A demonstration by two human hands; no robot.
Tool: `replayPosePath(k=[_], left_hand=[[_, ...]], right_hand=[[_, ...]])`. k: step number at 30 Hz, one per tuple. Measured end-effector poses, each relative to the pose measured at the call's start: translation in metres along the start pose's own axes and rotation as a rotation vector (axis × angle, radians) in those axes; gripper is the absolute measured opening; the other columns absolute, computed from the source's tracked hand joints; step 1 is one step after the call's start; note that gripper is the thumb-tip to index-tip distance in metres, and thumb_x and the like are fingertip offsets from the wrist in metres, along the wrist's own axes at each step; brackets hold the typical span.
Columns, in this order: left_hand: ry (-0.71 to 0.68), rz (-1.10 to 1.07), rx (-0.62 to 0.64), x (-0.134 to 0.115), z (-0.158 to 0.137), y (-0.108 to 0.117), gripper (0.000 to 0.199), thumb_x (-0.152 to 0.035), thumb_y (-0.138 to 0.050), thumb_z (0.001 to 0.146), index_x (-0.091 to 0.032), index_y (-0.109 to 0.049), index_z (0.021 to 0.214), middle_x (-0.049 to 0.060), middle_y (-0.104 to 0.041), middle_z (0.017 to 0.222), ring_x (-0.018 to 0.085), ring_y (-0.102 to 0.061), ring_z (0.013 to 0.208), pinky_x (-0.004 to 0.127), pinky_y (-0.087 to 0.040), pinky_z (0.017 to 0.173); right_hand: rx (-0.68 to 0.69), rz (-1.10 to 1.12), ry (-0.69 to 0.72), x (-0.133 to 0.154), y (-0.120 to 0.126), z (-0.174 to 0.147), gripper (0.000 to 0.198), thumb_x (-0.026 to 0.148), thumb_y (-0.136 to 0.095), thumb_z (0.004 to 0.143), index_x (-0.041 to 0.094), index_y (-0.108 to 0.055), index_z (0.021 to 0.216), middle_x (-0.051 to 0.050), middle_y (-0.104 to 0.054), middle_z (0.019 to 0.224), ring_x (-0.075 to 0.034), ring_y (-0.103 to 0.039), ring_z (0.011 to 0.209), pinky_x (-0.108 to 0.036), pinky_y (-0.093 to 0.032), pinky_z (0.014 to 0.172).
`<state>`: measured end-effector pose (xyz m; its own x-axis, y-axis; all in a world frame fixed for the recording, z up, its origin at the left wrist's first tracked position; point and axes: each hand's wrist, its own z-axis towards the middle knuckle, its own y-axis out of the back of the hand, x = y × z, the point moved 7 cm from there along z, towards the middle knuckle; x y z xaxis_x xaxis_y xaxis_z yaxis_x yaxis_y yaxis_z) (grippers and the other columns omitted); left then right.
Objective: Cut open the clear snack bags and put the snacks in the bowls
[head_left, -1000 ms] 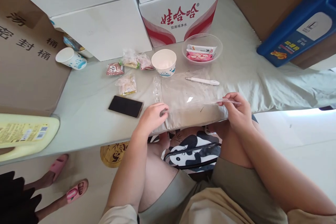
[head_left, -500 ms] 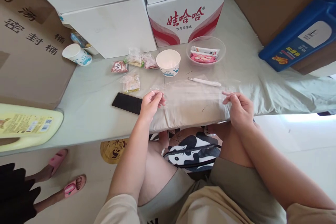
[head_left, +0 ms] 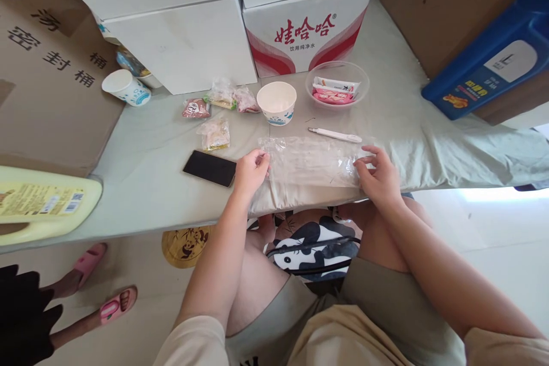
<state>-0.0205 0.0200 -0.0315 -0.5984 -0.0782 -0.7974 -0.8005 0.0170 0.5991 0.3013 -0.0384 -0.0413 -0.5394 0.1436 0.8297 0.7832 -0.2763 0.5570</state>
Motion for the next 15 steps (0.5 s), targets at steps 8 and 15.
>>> replayPosePath(k=[8,15], left_hand=[[-0.135,0.479,-0.169,-0.014,0.009,-0.004,0.034,-0.027,-0.064,0.085,-0.019,-0.067,0.117,0.015,-0.066,0.122,0.031,-0.06,0.117,0.043,-0.048,0.097],[-0.165,0.376,-0.03,-0.014,0.022,-0.02,0.023,-0.018,-0.061,0.086,-0.021,-0.066,0.108,0.011,-0.072,0.108,0.027,-0.061,0.111,0.045,-0.045,0.101]], right_hand=[[-0.029,-0.539,0.372,0.019,-0.016,-0.02,0.059,0.025,-0.053,0.085,0.026,-0.047,0.143,-0.017,-0.051,0.131,-0.037,-0.054,0.121,-0.057,-0.047,0.095],[0.384,-0.677,0.49,0.018,-0.017,-0.062,0.063,0.026,-0.059,0.083,0.029,-0.049,0.145,-0.016,-0.033,0.156,-0.043,-0.026,0.148,-0.065,-0.033,0.111]])
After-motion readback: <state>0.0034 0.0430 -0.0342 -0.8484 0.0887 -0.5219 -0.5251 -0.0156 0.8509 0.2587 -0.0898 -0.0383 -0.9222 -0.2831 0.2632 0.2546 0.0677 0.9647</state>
